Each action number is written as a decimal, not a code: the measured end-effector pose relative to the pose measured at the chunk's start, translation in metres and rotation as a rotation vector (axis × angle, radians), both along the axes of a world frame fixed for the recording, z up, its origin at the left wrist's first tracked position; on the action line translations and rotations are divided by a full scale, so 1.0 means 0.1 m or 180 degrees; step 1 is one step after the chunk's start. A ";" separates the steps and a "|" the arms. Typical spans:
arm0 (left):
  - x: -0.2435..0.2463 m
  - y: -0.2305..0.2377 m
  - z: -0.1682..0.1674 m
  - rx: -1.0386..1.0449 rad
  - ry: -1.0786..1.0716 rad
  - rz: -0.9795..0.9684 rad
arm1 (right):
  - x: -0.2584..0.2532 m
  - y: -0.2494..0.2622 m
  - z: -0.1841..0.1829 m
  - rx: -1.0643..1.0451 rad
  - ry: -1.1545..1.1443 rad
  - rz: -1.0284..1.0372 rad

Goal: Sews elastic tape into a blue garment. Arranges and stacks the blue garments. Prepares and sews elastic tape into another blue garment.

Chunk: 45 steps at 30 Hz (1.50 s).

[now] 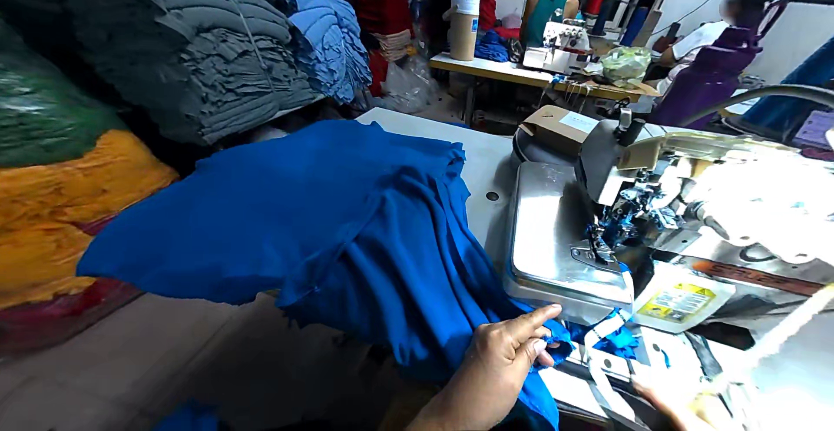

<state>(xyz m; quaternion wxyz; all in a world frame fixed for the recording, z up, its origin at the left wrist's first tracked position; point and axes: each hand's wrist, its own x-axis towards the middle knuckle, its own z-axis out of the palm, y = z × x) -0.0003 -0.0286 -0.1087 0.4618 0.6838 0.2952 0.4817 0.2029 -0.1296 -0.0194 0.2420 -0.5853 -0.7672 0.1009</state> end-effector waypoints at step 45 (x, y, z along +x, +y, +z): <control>-0.16 0.08 0.01 -0.0849 -0.0836 -0.0691 | 0.32 0.18 -0.43 0.0537 -0.0241 -0.0734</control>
